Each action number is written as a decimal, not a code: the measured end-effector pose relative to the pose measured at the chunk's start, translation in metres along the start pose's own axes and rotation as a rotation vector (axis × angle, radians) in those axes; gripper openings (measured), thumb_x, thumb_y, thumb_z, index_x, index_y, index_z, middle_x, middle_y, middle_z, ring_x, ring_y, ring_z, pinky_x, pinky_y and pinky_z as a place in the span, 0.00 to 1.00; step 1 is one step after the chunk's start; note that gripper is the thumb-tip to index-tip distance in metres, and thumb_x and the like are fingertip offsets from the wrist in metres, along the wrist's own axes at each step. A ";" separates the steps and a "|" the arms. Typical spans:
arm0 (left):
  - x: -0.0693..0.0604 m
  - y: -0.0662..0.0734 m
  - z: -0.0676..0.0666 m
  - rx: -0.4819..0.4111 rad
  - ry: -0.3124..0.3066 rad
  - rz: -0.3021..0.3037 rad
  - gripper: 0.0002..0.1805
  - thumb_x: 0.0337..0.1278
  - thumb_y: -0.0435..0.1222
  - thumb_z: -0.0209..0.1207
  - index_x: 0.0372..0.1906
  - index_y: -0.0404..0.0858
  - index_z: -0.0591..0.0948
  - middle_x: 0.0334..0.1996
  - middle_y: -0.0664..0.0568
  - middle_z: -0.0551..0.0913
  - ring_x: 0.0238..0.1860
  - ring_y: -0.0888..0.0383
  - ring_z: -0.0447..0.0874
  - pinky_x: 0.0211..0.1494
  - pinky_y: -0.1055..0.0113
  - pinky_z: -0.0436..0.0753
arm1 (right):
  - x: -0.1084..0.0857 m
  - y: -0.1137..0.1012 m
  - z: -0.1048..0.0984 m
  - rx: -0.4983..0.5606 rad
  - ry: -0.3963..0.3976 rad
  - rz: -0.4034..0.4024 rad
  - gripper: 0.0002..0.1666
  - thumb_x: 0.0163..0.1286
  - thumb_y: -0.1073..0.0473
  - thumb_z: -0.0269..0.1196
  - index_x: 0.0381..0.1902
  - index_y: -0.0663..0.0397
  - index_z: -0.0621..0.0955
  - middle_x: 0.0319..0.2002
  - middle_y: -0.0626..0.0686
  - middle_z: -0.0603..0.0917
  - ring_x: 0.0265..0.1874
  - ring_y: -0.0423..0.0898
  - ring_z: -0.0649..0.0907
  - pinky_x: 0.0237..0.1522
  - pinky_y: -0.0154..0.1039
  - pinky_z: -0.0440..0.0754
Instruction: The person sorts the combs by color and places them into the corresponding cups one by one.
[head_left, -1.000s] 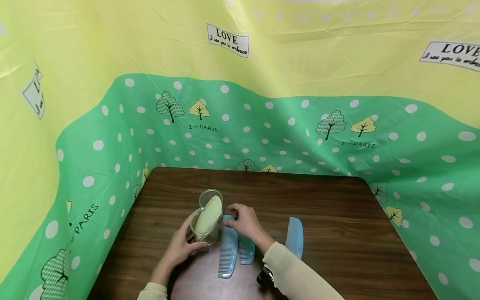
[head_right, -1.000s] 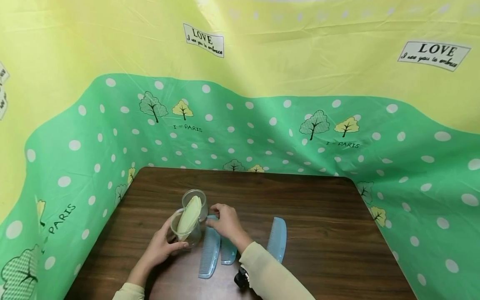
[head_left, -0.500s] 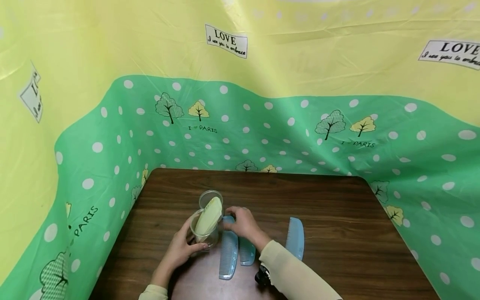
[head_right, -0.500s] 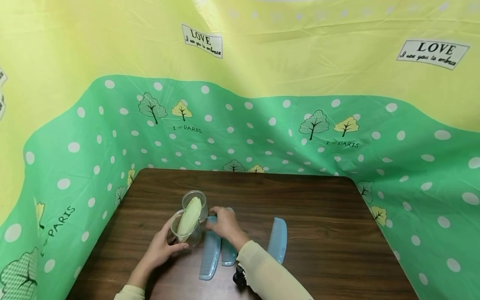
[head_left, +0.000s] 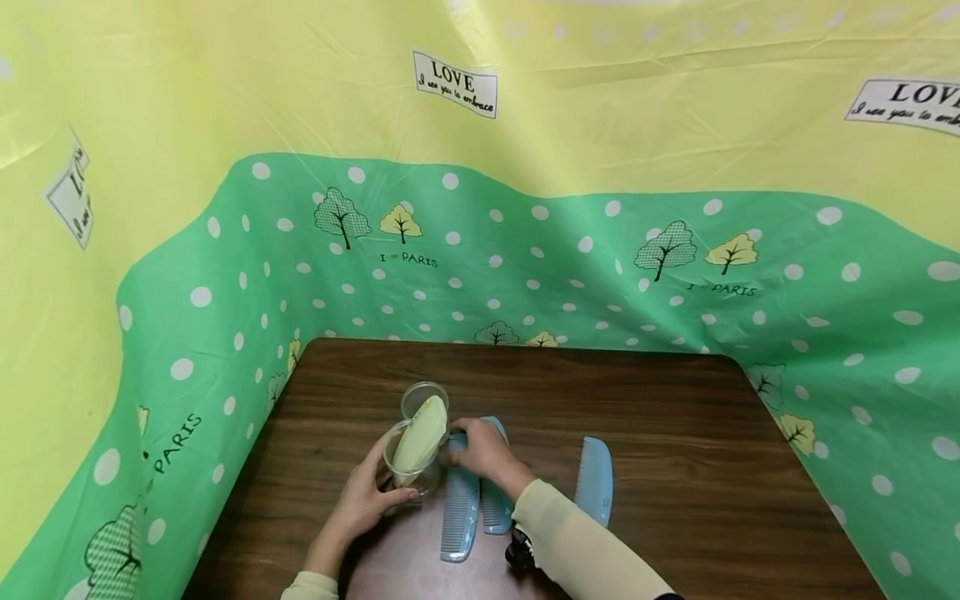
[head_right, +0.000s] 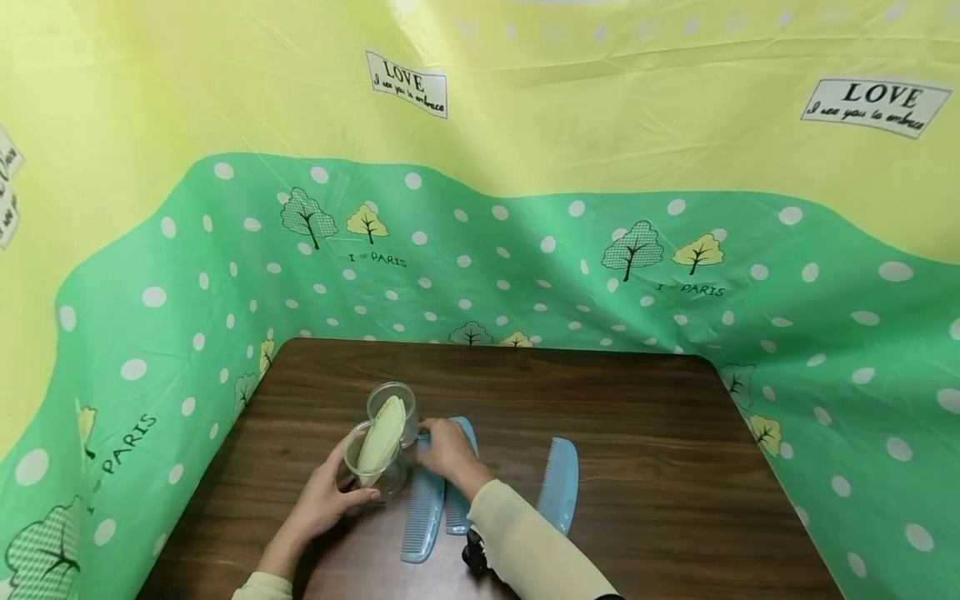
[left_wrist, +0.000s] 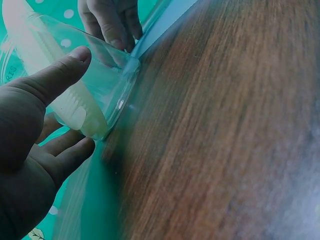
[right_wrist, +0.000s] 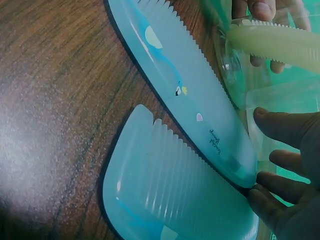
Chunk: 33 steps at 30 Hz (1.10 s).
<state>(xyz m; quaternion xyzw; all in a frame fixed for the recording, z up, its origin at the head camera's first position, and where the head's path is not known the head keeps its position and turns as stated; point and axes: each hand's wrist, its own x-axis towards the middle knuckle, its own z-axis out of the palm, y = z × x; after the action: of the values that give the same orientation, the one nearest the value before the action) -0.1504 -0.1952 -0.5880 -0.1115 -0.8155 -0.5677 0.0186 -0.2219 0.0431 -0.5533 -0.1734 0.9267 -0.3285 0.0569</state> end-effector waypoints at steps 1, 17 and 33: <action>0.000 0.000 0.000 -0.001 -0.001 -0.003 0.58 0.40 0.33 0.81 0.78 0.58 0.63 0.73 0.45 0.71 0.72 0.45 0.70 0.68 0.62 0.76 | 0.000 0.001 0.000 -0.005 -0.001 -0.002 0.29 0.57 0.63 0.76 0.58 0.61 0.83 0.53 0.61 0.87 0.52 0.56 0.85 0.50 0.51 0.85; 0.000 0.001 0.002 0.017 0.002 -0.004 0.58 0.38 0.35 0.82 0.78 0.60 0.64 0.73 0.48 0.72 0.72 0.48 0.71 0.69 0.62 0.75 | 0.006 0.003 -0.001 -0.097 -0.018 -0.019 0.33 0.39 0.65 0.83 0.49 0.56 0.86 0.48 0.58 0.85 0.51 0.60 0.81 0.55 0.52 0.81; 0.001 0.000 0.000 -0.003 0.000 -0.018 0.59 0.39 0.32 0.81 0.78 0.60 0.63 0.74 0.48 0.71 0.72 0.48 0.70 0.67 0.71 0.73 | 0.011 0.005 -0.004 -0.129 -0.081 -0.069 0.27 0.48 0.65 0.78 0.49 0.54 0.85 0.45 0.54 0.85 0.50 0.55 0.81 0.57 0.52 0.79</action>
<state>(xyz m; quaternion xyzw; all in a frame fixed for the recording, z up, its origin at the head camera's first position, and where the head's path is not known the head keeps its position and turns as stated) -0.1510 -0.1953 -0.5877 -0.1045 -0.8157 -0.5688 0.0133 -0.2347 0.0452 -0.5531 -0.2218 0.9364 -0.2625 0.0718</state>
